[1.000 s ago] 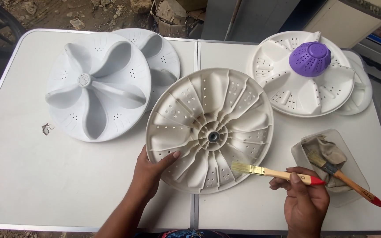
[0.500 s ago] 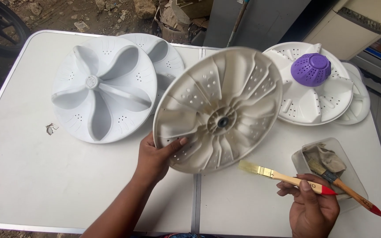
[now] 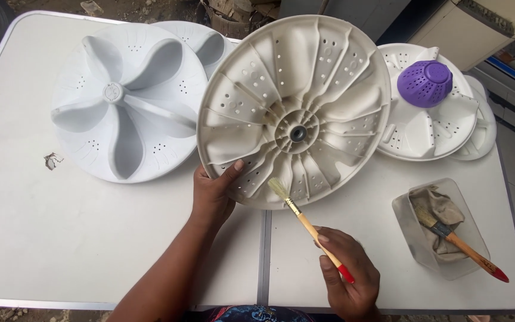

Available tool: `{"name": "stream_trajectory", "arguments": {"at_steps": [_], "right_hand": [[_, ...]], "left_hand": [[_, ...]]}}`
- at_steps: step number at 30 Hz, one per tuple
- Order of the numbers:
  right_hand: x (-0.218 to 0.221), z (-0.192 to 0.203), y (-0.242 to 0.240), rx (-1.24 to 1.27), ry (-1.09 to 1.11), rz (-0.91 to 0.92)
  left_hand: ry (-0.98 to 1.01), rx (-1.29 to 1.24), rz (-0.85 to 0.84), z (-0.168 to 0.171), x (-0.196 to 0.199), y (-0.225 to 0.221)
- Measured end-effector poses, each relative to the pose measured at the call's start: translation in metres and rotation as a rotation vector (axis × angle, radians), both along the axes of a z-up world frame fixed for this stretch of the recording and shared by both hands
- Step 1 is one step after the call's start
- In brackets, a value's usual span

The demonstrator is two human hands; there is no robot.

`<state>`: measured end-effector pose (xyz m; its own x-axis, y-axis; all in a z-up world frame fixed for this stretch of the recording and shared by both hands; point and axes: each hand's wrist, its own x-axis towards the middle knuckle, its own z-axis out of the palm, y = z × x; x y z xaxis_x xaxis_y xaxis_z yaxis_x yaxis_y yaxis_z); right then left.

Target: Cleaning the underside of a washing machine pulsator using a paintbrush

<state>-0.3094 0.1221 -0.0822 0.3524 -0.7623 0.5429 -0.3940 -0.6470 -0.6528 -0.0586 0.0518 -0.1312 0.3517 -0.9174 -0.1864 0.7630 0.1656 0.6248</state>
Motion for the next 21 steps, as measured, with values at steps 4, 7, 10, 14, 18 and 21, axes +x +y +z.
{"name": "stream_trajectory", "arguments": {"at_steps": [4,7,10,14,18,21], "right_hand": [[0.011,-0.002,-0.002,-0.024,0.005,0.041],[0.016,0.0,-0.009,-0.05,0.07,0.049],[0.021,0.002,-0.017,-0.084,0.065,0.061],[0.036,0.007,-0.034,-0.135,0.102,0.066],[0.048,0.009,-0.039,-0.09,0.097,0.084],[0.06,0.012,-0.041,-0.083,0.111,0.159]], "left_hand": [[0.019,0.033,0.031,-0.005,0.001,0.0],[0.033,0.031,0.027,-0.005,0.003,-0.002],[0.013,0.065,0.041,-0.015,0.004,0.001],[0.001,-0.101,0.033,-0.044,0.009,-0.009],[-0.092,-0.228,-0.043,-0.019,0.01,-0.007],[-0.093,-0.199,-0.042,0.005,0.009,-0.007]]}}
